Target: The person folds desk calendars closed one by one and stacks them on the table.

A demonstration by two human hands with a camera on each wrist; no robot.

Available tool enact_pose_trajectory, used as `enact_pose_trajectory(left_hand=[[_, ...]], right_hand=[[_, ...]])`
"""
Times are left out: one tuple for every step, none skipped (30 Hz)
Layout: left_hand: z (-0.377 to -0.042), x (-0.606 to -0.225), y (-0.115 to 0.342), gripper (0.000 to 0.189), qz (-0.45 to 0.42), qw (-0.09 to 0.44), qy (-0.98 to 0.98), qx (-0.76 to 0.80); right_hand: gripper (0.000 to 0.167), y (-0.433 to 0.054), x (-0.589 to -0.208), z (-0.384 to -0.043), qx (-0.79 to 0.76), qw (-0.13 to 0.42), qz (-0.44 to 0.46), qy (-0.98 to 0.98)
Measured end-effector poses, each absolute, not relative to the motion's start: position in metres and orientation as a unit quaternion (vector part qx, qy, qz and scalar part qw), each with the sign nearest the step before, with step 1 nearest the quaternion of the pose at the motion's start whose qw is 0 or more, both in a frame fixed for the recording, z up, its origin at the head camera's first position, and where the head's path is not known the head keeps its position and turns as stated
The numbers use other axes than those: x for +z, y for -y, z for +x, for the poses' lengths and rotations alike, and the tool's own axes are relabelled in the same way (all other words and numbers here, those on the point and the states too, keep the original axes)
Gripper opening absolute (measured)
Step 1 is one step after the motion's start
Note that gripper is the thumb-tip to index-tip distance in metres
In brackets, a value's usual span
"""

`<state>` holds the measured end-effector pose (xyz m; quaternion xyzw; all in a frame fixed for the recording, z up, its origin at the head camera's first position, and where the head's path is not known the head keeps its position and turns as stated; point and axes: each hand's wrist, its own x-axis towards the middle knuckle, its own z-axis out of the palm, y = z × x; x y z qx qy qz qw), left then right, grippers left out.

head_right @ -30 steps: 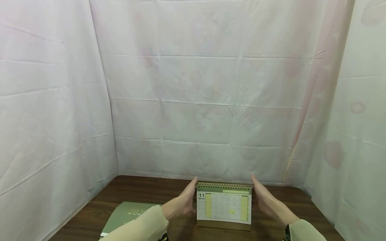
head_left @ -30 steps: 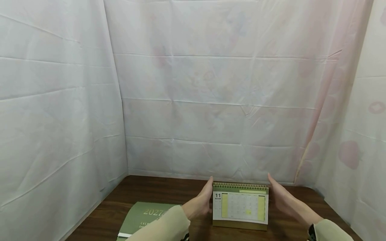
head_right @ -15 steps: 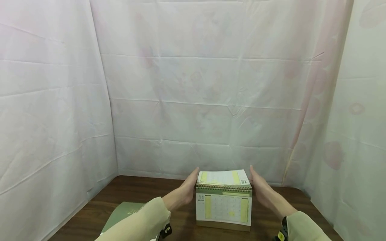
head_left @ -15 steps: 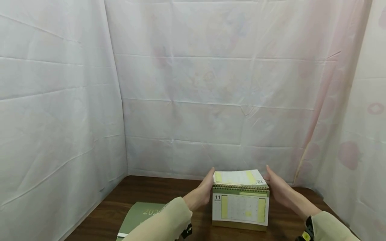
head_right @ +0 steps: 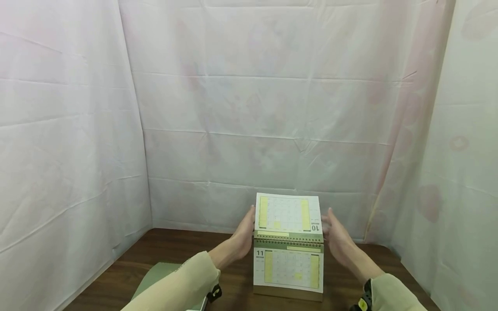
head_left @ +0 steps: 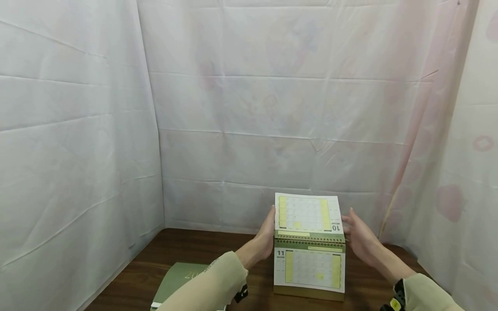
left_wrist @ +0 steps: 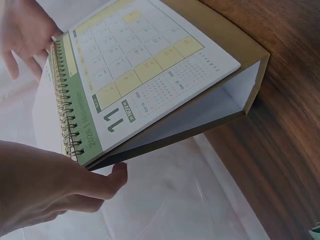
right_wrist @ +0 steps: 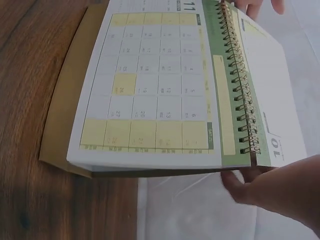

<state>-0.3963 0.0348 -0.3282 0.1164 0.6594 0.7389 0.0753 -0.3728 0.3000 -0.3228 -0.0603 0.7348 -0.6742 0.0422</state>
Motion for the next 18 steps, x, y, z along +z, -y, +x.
enact_pose_trajectory(left_hand=[[-0.3973, -0.3292, -0.0343, 0.078, 0.12, 0.074, -0.656, 0.741], [-0.3983, -0.3302, -0.0341, 0.081, 0.124, 0.073, -0.652, 0.744], [-0.3994, -0.3311, -0.034, 0.085, 0.124, 0.072, -0.647, 0.749], [-0.3997, -0.3319, -0.034, 0.089, 0.123, 0.073, -0.644, 0.752], [-0.4, -0.3327, -0.034, 0.093, 0.121, 0.073, -0.641, 0.755], [-0.4001, -0.3333, -0.0341, 0.096, 0.119, 0.074, -0.638, 0.757], [-0.4, -0.3335, -0.034, 0.099, 0.119, 0.075, -0.635, 0.76], [-0.3999, -0.334, -0.0337, 0.1, 0.119, 0.078, -0.632, 0.762], [-0.3997, -0.3342, -0.0333, 0.101, 0.12, 0.081, -0.63, 0.763], [-0.3997, -0.3344, -0.0328, 0.101, 0.121, 0.085, -0.628, 0.764], [-0.3994, -0.3343, -0.0322, 0.101, 0.124, 0.088, -0.626, 0.765], [-0.3991, -0.334, -0.0316, 0.101, 0.126, 0.092, -0.623, 0.766], [-0.399, -0.334, -0.0309, 0.1, 0.131, 0.097, -0.621, 0.767], [-0.3989, -0.3339, -0.0302, 0.098, 0.133, 0.101, -0.619, 0.767], [-0.399, -0.3335, -0.0296, 0.096, 0.138, 0.105, -0.616, 0.769], [-0.399, -0.3331, -0.029, 0.093, 0.142, 0.108, -0.614, 0.769], [-0.3991, -0.3328, -0.0284, 0.09, 0.148, 0.111, -0.611, 0.77], [-0.3994, -0.3327, -0.028, 0.088, 0.153, 0.113, -0.608, 0.771]], right_hand=[[0.103, -0.2999, -0.3228, -0.3728, -0.685, 0.043, -0.061, -0.724], [0.102, -0.2996, -0.3229, -0.3725, -0.697, 0.043, -0.064, -0.713], [0.101, -0.2991, -0.3228, -0.3723, -0.706, 0.043, -0.067, -0.703], [0.1, -0.2988, -0.3228, -0.3722, -0.716, 0.042, -0.07, -0.694], [0.098, -0.2987, -0.3226, -0.3718, -0.724, 0.043, -0.075, -0.684], [0.097, -0.2987, -0.3224, -0.3716, -0.731, 0.042, -0.078, -0.677], [0.096, -0.2989, -0.3221, -0.3715, -0.735, 0.042, -0.083, -0.671], [0.095, -0.2993, -0.3218, -0.3713, -0.739, 0.041, -0.089, -0.667], [0.094, -0.2997, -0.3214, -0.3713, -0.744, 0.042, -0.095, -0.661], [0.094, -0.3002, -0.3211, -0.3711, -0.749, 0.043, -0.101, -0.654], [0.094, -0.3008, -0.321, -0.3707, -0.754, 0.045, -0.108, -0.647], [0.094, -0.3015, -0.3209, -0.3705, -0.759, 0.048, -0.112, -0.64], [0.093, -0.3021, -0.3207, -0.3702, -0.761, 0.049, -0.117, -0.636], [0.093, -0.3029, -0.3207, -0.3701, -0.764, 0.049, -0.121, -0.631], [0.091, -0.3036, -0.3206, -0.37, -0.769, 0.052, -0.126, -0.624], [0.09, -0.3042, -0.3205, -0.3698, -0.772, 0.054, -0.131, -0.619], [0.088, -0.3047, -0.3205, -0.3696, -0.777, 0.058, -0.138, -0.611], [0.086, -0.3052, -0.3204, -0.3696, -0.781, 0.061, -0.143, -0.605]])
